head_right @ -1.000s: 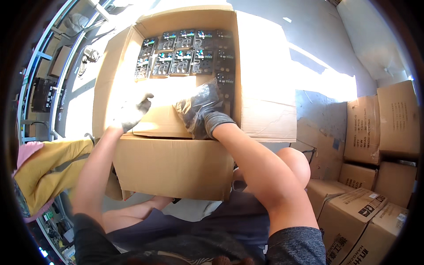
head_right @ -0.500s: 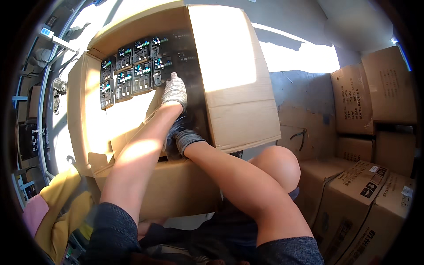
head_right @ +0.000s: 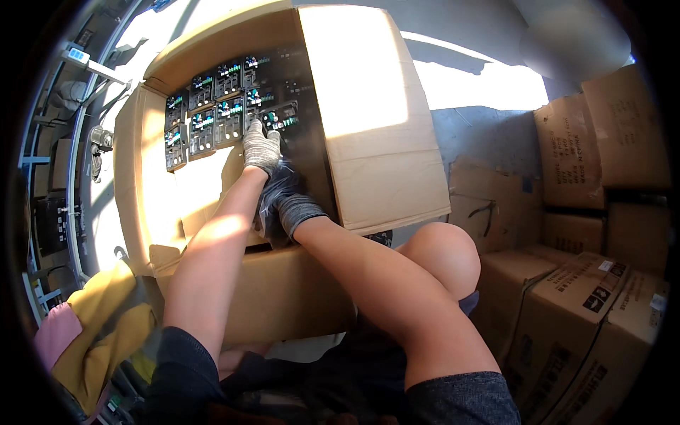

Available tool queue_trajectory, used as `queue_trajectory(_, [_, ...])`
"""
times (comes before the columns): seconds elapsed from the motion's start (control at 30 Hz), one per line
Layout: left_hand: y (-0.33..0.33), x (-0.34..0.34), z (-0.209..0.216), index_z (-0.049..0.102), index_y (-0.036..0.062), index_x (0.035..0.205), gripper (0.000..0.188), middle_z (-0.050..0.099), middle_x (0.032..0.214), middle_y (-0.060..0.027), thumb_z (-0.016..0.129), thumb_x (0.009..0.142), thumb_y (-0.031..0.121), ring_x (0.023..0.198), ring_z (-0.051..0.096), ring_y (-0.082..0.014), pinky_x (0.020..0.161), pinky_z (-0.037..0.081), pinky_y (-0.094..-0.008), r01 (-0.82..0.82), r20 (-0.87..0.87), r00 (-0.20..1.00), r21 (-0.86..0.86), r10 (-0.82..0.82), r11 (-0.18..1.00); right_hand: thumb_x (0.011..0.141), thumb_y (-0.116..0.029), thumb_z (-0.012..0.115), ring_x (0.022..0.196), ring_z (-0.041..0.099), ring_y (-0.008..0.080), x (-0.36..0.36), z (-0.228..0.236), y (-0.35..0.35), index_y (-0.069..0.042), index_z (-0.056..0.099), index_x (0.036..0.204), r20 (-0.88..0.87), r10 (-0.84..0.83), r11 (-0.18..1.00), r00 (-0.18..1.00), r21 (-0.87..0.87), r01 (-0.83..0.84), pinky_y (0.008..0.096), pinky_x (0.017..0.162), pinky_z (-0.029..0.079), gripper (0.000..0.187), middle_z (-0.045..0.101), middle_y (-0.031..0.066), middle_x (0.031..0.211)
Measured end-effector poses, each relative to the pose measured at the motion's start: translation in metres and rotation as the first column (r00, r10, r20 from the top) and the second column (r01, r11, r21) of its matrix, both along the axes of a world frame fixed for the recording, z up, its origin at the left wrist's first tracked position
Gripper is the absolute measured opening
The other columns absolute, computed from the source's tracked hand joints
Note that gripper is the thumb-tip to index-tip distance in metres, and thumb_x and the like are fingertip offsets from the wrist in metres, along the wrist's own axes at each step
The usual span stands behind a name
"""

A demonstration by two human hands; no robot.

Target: The person, wearing gloves, inserts small plastic components and a circular metallic part into a black rectangular electronic housing, pushing them into place by hand before setting the unit aside and picking up another from a large cardboard box.

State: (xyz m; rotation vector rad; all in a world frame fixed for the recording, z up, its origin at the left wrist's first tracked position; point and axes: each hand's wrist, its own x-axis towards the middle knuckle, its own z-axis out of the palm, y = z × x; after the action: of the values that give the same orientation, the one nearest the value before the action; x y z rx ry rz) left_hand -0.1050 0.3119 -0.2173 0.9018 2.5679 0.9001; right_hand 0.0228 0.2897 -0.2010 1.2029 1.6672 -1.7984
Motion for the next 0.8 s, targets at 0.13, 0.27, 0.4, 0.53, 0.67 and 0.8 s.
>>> queue_trajectory(0.13, [-0.029, -0.035, 0.034, 0.051, -0.0099, 0.128, 0.041, 0.06, 0.123, -0.0272, 0.056, 0.096, 0.016, 0.111, 0.059, -0.0345, 0.099, 0.045, -0.0397, -0.22, 0.136, 0.975, 0.446, 0.177, 0.867, 0.097, -0.045, 0.041, 0.115, 0.061, 0.0326, -0.007, 0.007, 0.007, -0.01, 0.063, 0.127, 0.023, 0.399, 0.787, 0.916, 0.505, -0.356, 0.0397, 0.106, 0.042, 0.052, 0.065, 0.017, 0.126])
queue_trajectory(0.27, [-0.115, -0.061, 0.082, 0.052, -0.0048, 0.131, 0.035, 0.061, 0.118, -0.0168, 0.049, 0.099, 0.009, 0.105, 0.061, -0.021, 0.092, 0.05, -0.0327, -0.228, 0.348, 0.937, 0.586, 0.013, 0.778, 0.097, -0.056, 0.035, 0.113, 0.061, 0.0284, -0.042, 0.0, 0.012, -0.011, 0.063, 0.128, 0.188, 0.6, 0.298, 0.778, 0.85, -0.435, 0.0365, 0.109, 0.036, 0.061, 0.064, 0.0126, 0.127])
queue_trajectory(0.4, [-0.215, -0.008, 0.196, 0.051, -0.001, 0.135, 0.04, 0.058, 0.129, -0.0148, 0.054, 0.096, 0.008, 0.108, 0.061, -0.016, 0.095, 0.051, -0.0287, -0.2, 0.576, 0.795, 0.543, -0.189, 0.816, 0.098, -0.064, 0.03, 0.112, 0.061, 0.0252, -0.043, -0.001, 0.005, -0.012, 0.062, 0.129, 0.272, 0.661, 0.164, 0.7, 0.857, -0.488, 0.0342, 0.112, 0.033, 0.068, 0.064, 0.0093, 0.128])
queue_trajectory(0.53, [-0.301, 0.014, 0.214, 0.056, 0.0039, 0.132, 0.036, 0.06, 0.13, -0.011, 0.057, 0.096, 0.001, 0.114, 0.059, -0.016, 0.095, 0.052, -0.0286, -0.071, 0.233, 0.972, 0.425, -0.033, 0.902, 0.086, -0.031, 0.062, 0.104, 0.065, 0.0247, 0.018, 0.032, 0.007, -0.009, 0.067, 0.118, 0.147, 0.599, 0.46, 0.787, 0.742, -0.488, 0.035, 0.095, 0.047, 0.04, 0.07, 0.0129, 0.116])
queue_trajectory(0.67, [-0.35, 0.023, 0.212, 0.07, 0.0046, 0.111, 0.024, 0.062, 0.131, -0.0102, 0.056, 0.094, -0.003, 0.106, 0.064, -0.0142, 0.083, 0.056, -0.0248, -0.039, 0.264, 0.961, 0.435, -0.086, 0.899, 0.074, -0.023, 0.077, 0.097, 0.069, 0.0305, 0.028, 0.051, 0.018, -0.004, 0.068, 0.112, 0.116, 0.58, 0.571, 0.806, 0.648, -0.504, 0.0373, 0.088, 0.052, 0.043, 0.071, 0.018, 0.11])
queue_trajectory(0.8, [-0.341, 0.035, 0.211, 0.071, 0.0011, 0.101, 0.027, 0.062, 0.133, -0.0127, 0.049, 0.09, -0.011, 0.106, 0.066, -0.0175, 0.089, 0.055, -0.0279, -0.089, 0.333, 0.943, 0.282, -0.01, 0.955, 0.078, -0.009, 0.077, 0.096, 0.069, 0.023, 0.038, 0.102, 0.008, -0.003, 0.067, 0.112, -0.114, 0.535, 0.705, 0.837, 0.605, -0.369, 0.0337, 0.083, 0.055, 0.036, 0.072, 0.0136, 0.105])
